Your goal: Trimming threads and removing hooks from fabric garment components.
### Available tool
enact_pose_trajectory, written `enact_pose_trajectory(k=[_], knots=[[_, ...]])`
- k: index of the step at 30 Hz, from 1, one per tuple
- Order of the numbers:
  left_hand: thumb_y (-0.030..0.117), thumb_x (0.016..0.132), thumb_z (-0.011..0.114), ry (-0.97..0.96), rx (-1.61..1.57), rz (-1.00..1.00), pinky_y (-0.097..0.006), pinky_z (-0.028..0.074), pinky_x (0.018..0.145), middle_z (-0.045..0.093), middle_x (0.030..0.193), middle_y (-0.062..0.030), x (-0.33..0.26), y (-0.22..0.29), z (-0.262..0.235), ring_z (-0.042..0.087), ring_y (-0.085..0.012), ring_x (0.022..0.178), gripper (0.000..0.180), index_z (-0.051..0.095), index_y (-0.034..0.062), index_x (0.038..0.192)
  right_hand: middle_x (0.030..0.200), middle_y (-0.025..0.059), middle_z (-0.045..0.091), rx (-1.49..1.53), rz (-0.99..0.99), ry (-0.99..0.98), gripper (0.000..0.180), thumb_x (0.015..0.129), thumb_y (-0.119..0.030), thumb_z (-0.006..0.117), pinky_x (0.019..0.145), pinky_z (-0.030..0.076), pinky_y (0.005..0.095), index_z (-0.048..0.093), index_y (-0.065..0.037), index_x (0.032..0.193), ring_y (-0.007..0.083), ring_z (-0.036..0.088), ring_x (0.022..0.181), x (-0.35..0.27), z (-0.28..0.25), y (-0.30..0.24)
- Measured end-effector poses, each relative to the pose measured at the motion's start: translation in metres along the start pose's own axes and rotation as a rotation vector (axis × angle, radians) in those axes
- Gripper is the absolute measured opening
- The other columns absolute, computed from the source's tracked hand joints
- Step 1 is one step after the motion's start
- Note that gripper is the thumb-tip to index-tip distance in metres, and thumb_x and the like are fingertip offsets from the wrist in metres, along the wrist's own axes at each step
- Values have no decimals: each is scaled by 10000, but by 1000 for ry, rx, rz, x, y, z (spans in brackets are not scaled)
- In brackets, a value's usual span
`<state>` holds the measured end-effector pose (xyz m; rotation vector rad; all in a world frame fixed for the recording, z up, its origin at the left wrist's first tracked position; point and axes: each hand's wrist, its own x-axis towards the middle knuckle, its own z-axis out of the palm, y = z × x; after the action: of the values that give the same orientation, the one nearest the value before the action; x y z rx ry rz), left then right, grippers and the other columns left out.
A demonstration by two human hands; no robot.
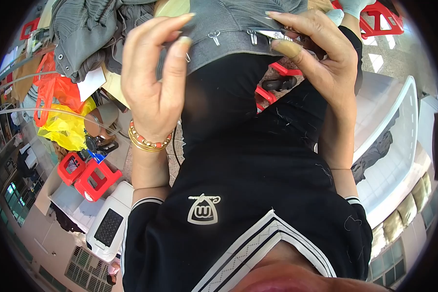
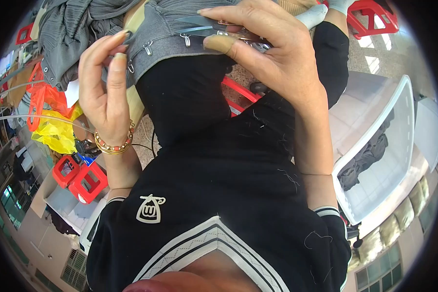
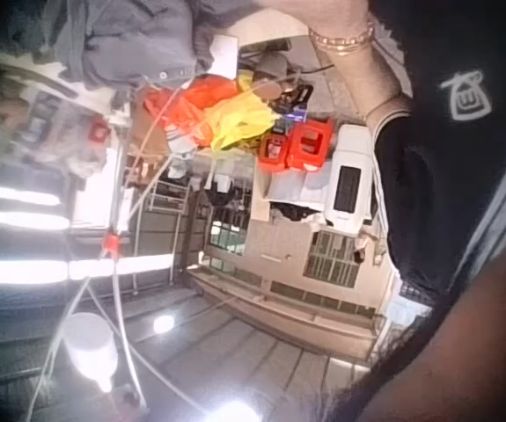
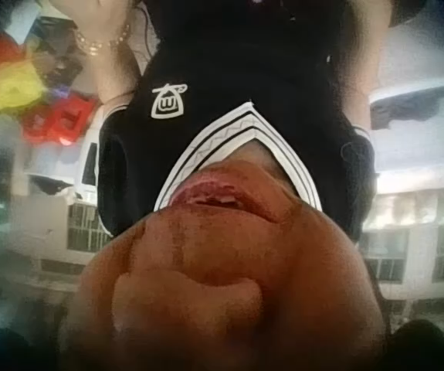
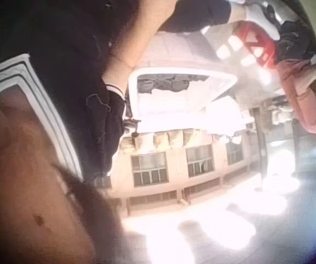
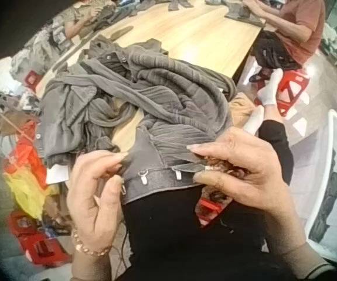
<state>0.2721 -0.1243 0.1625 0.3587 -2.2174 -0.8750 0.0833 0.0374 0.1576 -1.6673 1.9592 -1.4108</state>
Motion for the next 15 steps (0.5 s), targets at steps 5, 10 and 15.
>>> enact_pose_trajectory(k=[5,10,15], knots=[[38,785,687,-43,219,161,-296,444,713,619,949,-67,6,-2,3,577,-203,816,250,689,71,1033,854,41,571,-65,-120,-44,368,709,-29,747,678,402,225,683,12,1069,121,530,790,16,-4,-6],[90,725,752,64,252,259,-297,410,658,626,849,-13,1,-14,6,573,-180,721,177,706,92,896,797,55,563,-5,182,-79,366,685,-54,802,577,378,246,699,-29,1035,141,528,689,28,-2,-46],[96,728,746,97,321,372,-305,398,645,610,840,-20,10,-18,10,569,-191,721,161,673,97,871,804,60,564,-3,258,-117,351,687,-42,796,571,382,248,706,-29,1026,143,528,685,36,-5,-57]])
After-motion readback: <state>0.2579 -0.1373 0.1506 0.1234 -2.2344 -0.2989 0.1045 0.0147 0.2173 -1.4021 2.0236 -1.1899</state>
